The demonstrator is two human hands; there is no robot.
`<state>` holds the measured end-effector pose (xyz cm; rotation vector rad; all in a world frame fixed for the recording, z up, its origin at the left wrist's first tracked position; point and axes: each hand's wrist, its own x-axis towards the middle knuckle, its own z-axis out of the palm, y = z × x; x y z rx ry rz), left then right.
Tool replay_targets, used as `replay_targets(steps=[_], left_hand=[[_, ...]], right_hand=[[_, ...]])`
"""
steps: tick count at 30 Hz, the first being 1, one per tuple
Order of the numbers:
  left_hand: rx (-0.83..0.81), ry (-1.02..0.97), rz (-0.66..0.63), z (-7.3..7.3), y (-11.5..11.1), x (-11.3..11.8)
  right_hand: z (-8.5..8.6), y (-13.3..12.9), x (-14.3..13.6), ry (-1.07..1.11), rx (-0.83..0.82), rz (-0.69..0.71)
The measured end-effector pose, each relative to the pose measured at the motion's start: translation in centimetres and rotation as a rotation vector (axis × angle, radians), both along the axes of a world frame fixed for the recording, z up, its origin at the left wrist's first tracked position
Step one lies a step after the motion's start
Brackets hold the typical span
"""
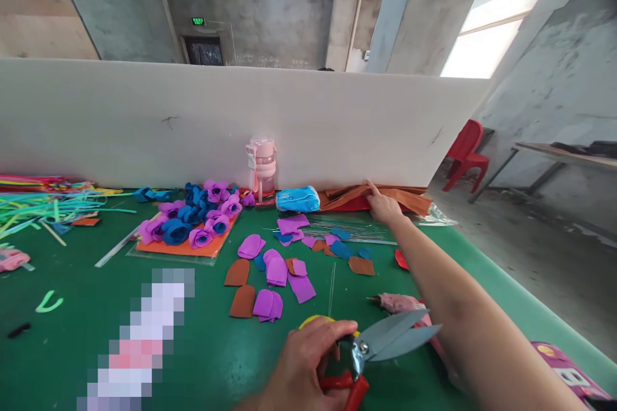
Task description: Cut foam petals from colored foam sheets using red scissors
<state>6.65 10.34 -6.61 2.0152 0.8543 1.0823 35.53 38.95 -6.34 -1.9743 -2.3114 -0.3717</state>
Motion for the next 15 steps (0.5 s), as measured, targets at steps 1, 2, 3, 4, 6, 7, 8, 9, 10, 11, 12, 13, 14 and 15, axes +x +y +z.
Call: replay_targets(steps=[1,2,3,4,6,7,8,9,10,11,12,13,14,15], left_hand=[[-0.003,0.005,0.001,0.0,0.0,0.0],[-0.007,0.007,0.000,0.0,0.0,0.0],[-0.009,0.007,-0.004,0.0,0.0,0.0],[-0.011,0.007,-0.010,0.1,0.1,0.0],[-0.011,0.003,-0.021,0.1,0.1,0.0],[-0.008,0.002,-0.021,0.1,0.1,0.0],[-0.006,0.001,-0.017,0.1,0.1,0.1],[-0.004,0.001,-0.011,0.0,0.1,0.1],[-0.001,0.004,-0.007,0.0,0.1,0.1],[0.004,0.008,-0.001,0.0,0.1,0.1],[0.008,0.012,0.003,0.0,0.1,0.2],[0.013,0.017,0.005,0.0,0.1,0.2],[0.018,0.022,0.007,0.0,0.1,0.2],[0.022,0.026,0.009,0.1,0.0,0.2]], right_hand=[[0.0,0.1,-0.1,-0.007,0.013,-0.019],[0.0,0.2,-0.3,-0.010,0.026,-0.036],[0.0,0.3,-0.4,-0.011,0.040,-0.050],[0.1,0.4,-0.4,-0.010,0.052,-0.058],[0.6,0.6,-0.4,-0.002,0.068,-0.060],[1.1,0.7,-0.3,0.002,0.071,-0.055],[1.5,0.8,-0.2,0.006,0.069,-0.047],[2.1,1.0,0.0,0.008,0.065,-0.039],[2.7,1.2,0.1,0.010,0.060,-0.033],[3.3,1.4,0.2,0.012,0.057,-0.029],[3.9,1.6,0.2,0.015,0.058,-0.029],[4.4,1.7,0.3,0.021,0.065,-0.032],[4.8,1.7,0.2,0.027,0.078,-0.037],[5.2,1.7,0.2,0.033,0.097,-0.046]])
